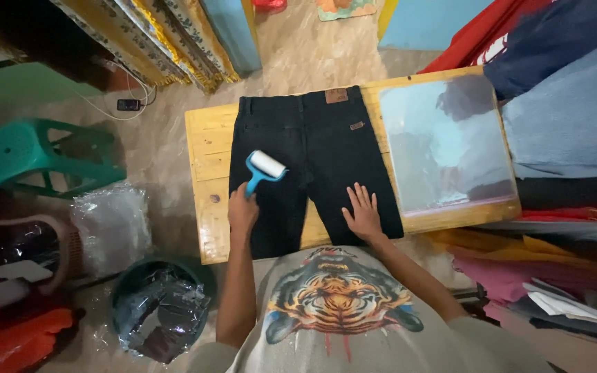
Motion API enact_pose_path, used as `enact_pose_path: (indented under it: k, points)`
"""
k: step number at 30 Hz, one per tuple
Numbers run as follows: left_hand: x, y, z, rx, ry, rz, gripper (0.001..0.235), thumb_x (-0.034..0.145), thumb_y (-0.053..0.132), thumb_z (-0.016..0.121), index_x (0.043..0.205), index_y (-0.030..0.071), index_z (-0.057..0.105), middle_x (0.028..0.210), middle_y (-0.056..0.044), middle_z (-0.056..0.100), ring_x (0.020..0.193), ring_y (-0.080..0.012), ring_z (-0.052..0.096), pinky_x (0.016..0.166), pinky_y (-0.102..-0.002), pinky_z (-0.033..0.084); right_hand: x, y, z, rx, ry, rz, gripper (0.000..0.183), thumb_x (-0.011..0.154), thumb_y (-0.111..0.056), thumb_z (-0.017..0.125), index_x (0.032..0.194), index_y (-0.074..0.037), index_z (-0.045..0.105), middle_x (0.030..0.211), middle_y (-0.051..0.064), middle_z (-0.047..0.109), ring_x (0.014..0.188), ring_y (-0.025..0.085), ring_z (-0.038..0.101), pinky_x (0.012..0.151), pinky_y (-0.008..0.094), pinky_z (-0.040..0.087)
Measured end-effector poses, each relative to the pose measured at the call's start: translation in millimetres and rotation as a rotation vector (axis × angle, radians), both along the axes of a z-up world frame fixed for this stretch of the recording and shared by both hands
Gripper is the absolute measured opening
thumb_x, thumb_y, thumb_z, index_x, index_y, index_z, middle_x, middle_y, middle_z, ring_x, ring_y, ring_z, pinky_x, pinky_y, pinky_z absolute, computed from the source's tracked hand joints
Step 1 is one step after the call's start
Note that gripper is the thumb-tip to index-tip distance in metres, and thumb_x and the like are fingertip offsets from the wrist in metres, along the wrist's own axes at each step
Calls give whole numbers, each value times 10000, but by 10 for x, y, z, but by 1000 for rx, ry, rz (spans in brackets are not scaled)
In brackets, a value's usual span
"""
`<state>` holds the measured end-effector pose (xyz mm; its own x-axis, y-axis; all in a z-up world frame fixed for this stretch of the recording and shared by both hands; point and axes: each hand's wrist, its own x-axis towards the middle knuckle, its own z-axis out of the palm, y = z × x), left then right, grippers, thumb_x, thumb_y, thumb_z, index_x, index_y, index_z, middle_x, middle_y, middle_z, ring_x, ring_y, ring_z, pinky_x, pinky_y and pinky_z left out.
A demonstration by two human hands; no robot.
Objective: The person lays a pair of black pants on a wooden table and uses a lint roller to clean the surface. They roll the tool over the front and back of the pants, then fold the pants neatly on the table.
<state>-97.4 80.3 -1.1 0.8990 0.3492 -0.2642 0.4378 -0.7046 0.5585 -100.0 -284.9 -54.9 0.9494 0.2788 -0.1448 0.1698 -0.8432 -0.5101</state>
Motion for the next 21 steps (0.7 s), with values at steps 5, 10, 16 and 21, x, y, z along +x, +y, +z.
enact_pose_path:
  k: [5,10,16,21]
  points:
    - [-256,78,164,64,-108,42,393,993,223,614,1379,148,598,1044,-227,641,1005,-505,645,879,-613,521,166,-180,45,-13,-91,26,561,987,-422,624,1493,-208,514,1548,123,456,1459,356,411,1192,701,170]
    - [141,-387,70,-109,-315,-50,403,976,142,655,1373,88,605,1115,-202,683,1047,-462,663,942,-536,513,410,-273,365,-35,-11,62,914,861,-572,709,1586,-129,374,1686,250,199,1547,447,205,1211,703,69]
    - [412,-835,-236,-32,-117,-94,394,1019,303,581,1379,145,561,1116,-146,696,1044,-408,690,892,-550,543,416,-297,337,-22,77,33,843,938,-556,632,1619,-180,309,1711,188,150,1573,381,147,1244,642,49]
    - [-152,-434,-591,102,-62,-32,410,975,313,632,1362,188,586,1090,-134,683,1001,-432,692,859,-603,556,410,-338,333,5,111,55,798,981,-519,596,1637,-199,276,1725,157,91,1578,365,105,1244,623,15]
